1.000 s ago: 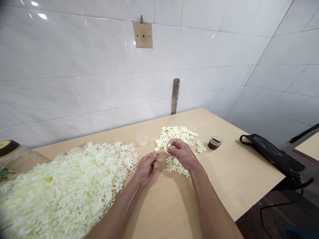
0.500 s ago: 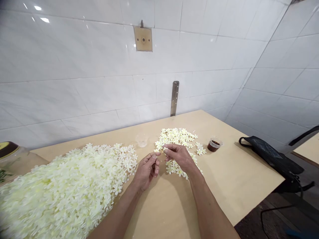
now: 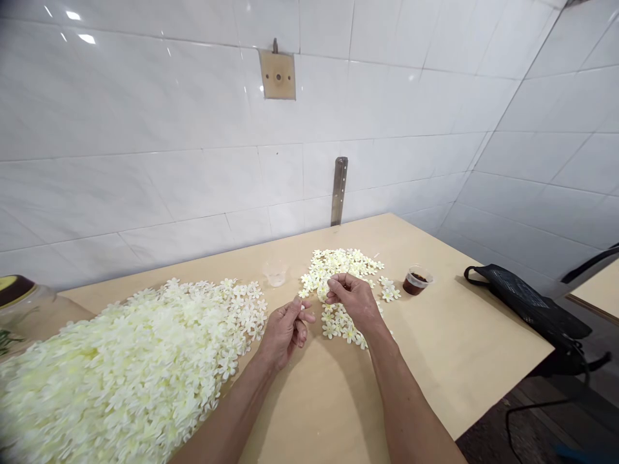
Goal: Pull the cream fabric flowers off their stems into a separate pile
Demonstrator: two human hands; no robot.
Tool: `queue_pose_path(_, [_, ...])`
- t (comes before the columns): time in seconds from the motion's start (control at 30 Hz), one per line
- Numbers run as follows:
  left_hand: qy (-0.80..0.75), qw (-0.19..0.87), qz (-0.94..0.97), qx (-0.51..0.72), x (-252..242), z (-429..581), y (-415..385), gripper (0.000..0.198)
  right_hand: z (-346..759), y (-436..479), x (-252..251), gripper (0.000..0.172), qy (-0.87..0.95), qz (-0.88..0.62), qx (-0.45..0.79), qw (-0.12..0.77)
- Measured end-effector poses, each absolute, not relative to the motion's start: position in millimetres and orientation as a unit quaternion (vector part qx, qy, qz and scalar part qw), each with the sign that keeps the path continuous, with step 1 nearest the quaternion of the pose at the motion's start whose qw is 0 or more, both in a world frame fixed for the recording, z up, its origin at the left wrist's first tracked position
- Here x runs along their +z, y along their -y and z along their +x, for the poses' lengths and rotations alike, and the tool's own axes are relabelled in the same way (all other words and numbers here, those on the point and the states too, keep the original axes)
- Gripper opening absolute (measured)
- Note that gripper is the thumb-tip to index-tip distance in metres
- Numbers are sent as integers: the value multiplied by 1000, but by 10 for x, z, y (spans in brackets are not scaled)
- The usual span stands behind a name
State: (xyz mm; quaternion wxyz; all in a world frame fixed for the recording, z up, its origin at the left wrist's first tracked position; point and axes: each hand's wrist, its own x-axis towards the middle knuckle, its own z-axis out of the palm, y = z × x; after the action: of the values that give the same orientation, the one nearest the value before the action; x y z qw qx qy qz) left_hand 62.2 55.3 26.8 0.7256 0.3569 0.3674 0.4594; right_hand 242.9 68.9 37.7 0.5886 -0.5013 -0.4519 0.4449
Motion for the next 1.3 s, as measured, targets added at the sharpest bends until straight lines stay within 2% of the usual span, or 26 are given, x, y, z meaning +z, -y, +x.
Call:
queue_pose_path(0.27, [-427, 680, 414, 429, 320, 586, -518, 57, 2452, -671, 439, 29, 430, -453, 485, 612])
queue_pose_path(0.4, [-416, 677, 420, 438, 290, 603, -517, 51, 2436, -669, 457, 36, 422, -435, 508, 612])
queue_pose_path(0.53, [-352, 690, 430, 463, 239, 618, -524, 43, 2395, -670, 462, 34, 413, -459, 496, 611])
queue_pose_path(0.8, [-401, 689, 422, 433, 260, 597, -517, 50, 2418, -662, 474, 39, 393, -465, 499, 617])
queue_pose_path(0.93, [-408, 700, 413, 416, 298, 585, -519, 52, 2407, -657, 459, 51, 438, -489, 473, 588])
queue_pose_path(1.07, [-386, 732, 365, 427, 316, 584, -538, 52, 2368, -650, 436, 41, 487, -520, 411, 569])
queue_pose_path(1.3, [-350, 744, 361, 440, 286, 571, -553, 30, 2345, -602, 510, 42, 511, -531, 367, 568])
